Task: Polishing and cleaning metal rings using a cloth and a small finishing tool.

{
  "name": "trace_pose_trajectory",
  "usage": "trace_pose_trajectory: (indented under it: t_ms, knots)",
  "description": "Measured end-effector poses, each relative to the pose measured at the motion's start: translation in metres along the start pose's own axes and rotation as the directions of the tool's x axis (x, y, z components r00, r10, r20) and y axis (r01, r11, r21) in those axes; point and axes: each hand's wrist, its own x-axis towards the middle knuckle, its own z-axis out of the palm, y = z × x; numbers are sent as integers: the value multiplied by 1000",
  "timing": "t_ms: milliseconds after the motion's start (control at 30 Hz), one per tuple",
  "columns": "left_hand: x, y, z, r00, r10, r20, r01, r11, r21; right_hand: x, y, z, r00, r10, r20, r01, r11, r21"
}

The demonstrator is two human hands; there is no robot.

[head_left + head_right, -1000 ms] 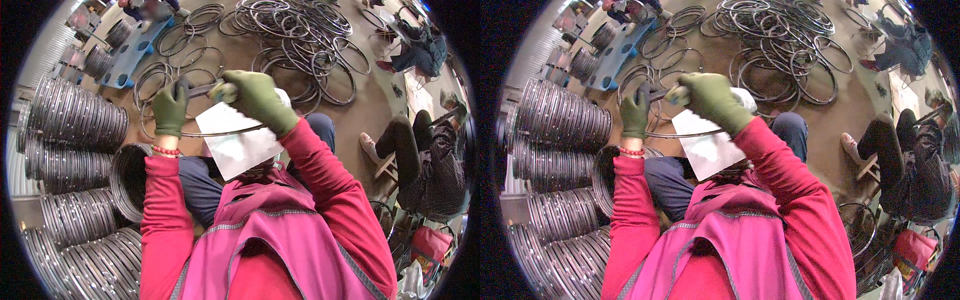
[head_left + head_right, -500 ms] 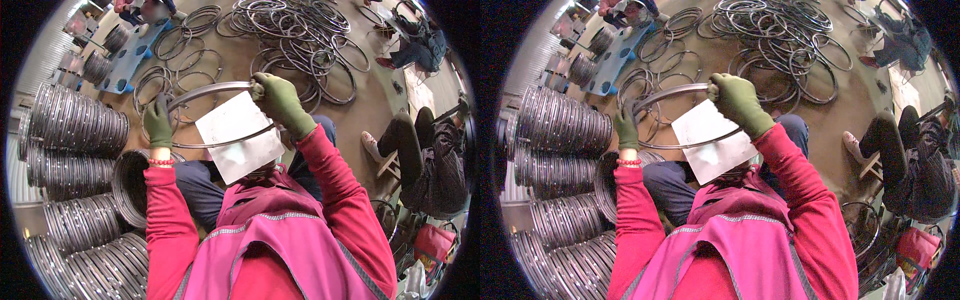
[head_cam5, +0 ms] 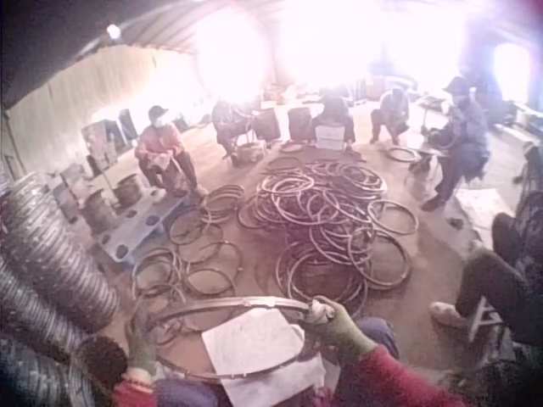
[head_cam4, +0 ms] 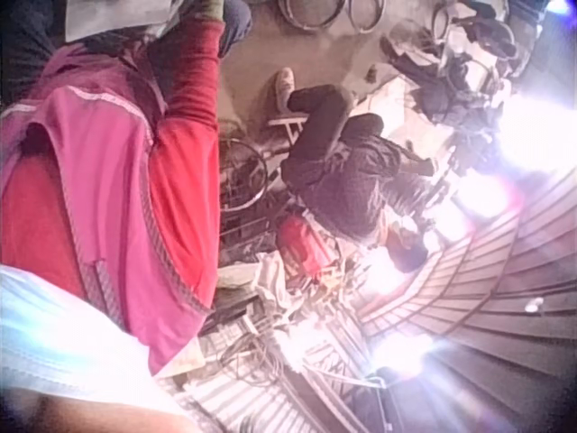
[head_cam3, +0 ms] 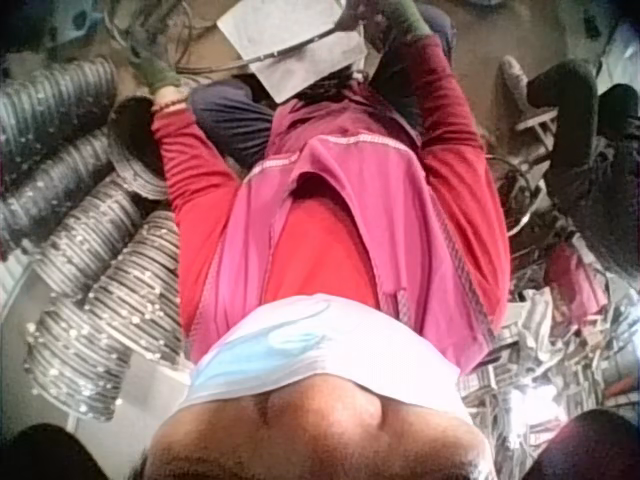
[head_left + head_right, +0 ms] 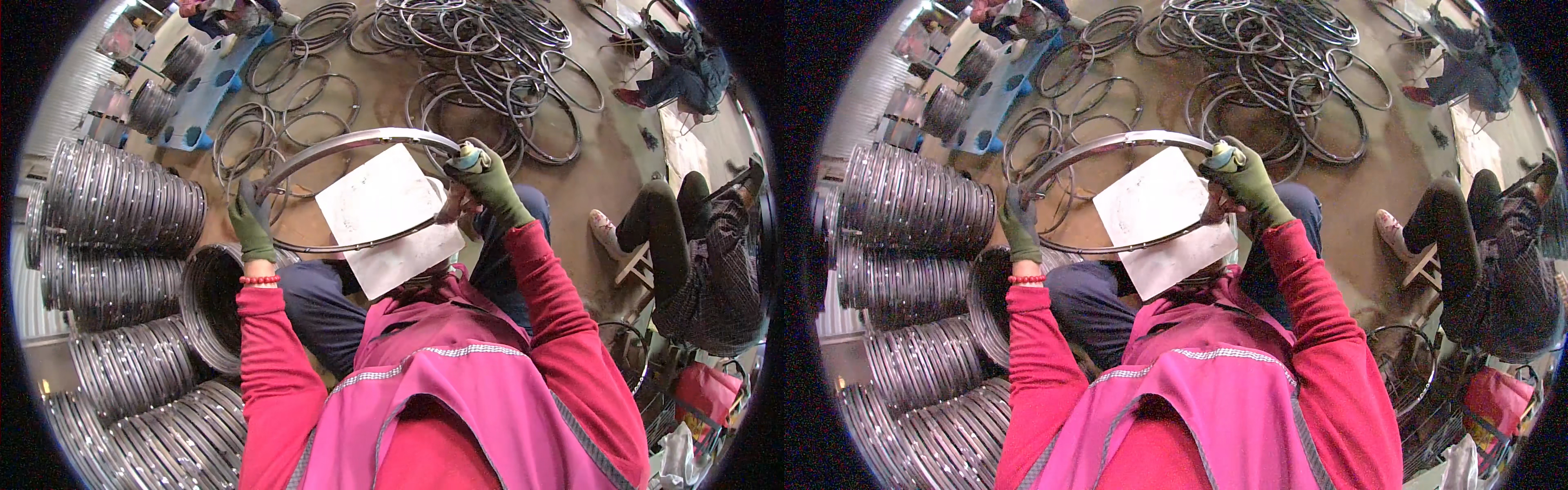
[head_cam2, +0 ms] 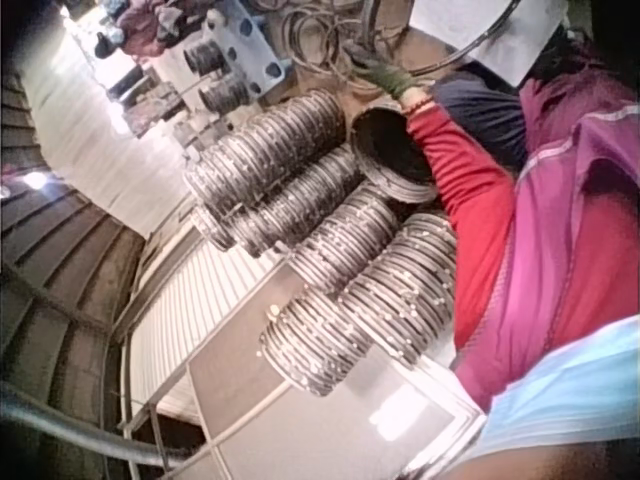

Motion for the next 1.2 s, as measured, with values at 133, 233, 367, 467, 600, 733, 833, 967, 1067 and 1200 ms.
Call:
trace_pose_trajectory:
  t_ms: [133,233,367,467,600,733,833,967,1067,1200]
  knots:
    - [-4,-9,2,954,-264,142,289,936,-201,-4,-4,0,996,-89,17,87,992,89]
    - [-8,-8,2,861,-414,295,508,732,-455,-5,-24,-4,991,-123,47,123,992,-3]
    - [1,15,-2,965,-219,146,262,854,-449,-5,-65,-17,967,-248,57,254,944,-212]
    - [29,49,-14,918,383,-101,-370,920,127,-3,-107,-17,962,-253,100,263,958,-110]
    - [50,128,-35,952,-223,210,306,702,-643,-10,-166,1,910,-389,144,411,894,-181]
    - [64,182,-51,991,-38,130,99,858,-504,-10,-172,64,842,-198,502,538,378,-753]
    - [66,190,-56,984,-18,176,115,819,-562,-15,-159,79,850,-175,497,526,332,-783]
    - [64,177,-55,962,-44,269,189,819,-542,-14,-151,86,832,-240,501,555,369,-746]
    - [64,168,-48,969,-92,230,210,797,-567,-7,-152,92,813,-249,527,582,323,-746]
    - [63,152,-34,990,-100,101,138,837,-530,2,-148,100,815,-274,511,578,317,-752]
